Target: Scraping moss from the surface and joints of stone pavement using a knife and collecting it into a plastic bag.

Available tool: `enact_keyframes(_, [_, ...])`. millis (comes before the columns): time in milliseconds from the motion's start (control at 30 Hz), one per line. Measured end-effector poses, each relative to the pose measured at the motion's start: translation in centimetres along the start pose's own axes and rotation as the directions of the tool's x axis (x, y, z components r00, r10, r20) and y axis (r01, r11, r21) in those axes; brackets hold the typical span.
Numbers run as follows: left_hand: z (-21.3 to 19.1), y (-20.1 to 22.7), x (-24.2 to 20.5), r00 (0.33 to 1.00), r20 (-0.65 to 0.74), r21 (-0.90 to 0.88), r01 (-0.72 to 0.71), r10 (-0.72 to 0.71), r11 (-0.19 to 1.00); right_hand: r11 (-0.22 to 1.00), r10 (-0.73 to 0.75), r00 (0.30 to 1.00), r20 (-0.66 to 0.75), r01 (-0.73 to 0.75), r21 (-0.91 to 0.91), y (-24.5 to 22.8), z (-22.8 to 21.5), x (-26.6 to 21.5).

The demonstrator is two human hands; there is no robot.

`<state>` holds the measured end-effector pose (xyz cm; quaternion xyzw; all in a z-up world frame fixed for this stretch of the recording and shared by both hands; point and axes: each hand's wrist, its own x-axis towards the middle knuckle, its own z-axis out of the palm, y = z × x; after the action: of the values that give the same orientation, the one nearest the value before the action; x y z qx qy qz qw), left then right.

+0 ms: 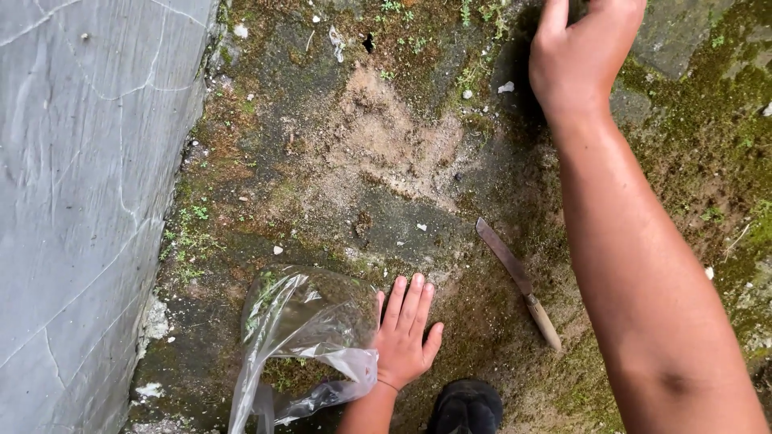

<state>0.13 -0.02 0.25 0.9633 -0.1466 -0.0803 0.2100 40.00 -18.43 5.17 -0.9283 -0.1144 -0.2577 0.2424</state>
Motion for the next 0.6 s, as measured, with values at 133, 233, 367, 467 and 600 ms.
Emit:
enact_keyframes(133, [-0.1,0.0,0.1,1.0,0.024,-0.013,0.006,-0.006,1.0,0.968,0.069,0.996,0.057,-0.08,0.239,-4.9,-3.4,-0.6])
enact_keyframes(233, [-0.6,0.0,0.3,1.0,0.026,0.025,-0.004,0.004,1.0,0.787,0.296,0.915,0.274,-0.396,0.473,-8.5,-6.0,-2.5])
enact_keyframes(367, [-1.3,0.0,0.8,1.0,0.002,-0.031,0.014,-0.014,0.999,0.707,0.389,0.798,0.461,-0.579,0.406,-14.0,-10.6,-5.2])
enact_keyframes(467, [-2.2,0.0,0.8,0.999,0.005,-0.158,0.035,-0.035,0.987,0.552,0.417,0.738,0.53,-0.669,0.497,-18.0,-13.3,-7.8])
enact_keyframes(600, [-2.2,-0.1,0.9,1.0,0.027,-0.283,0.019,-0.012,0.959,0.545,0.138,0.655,0.743,-0.677,0.495,-23.0,-16.6,-10.3])
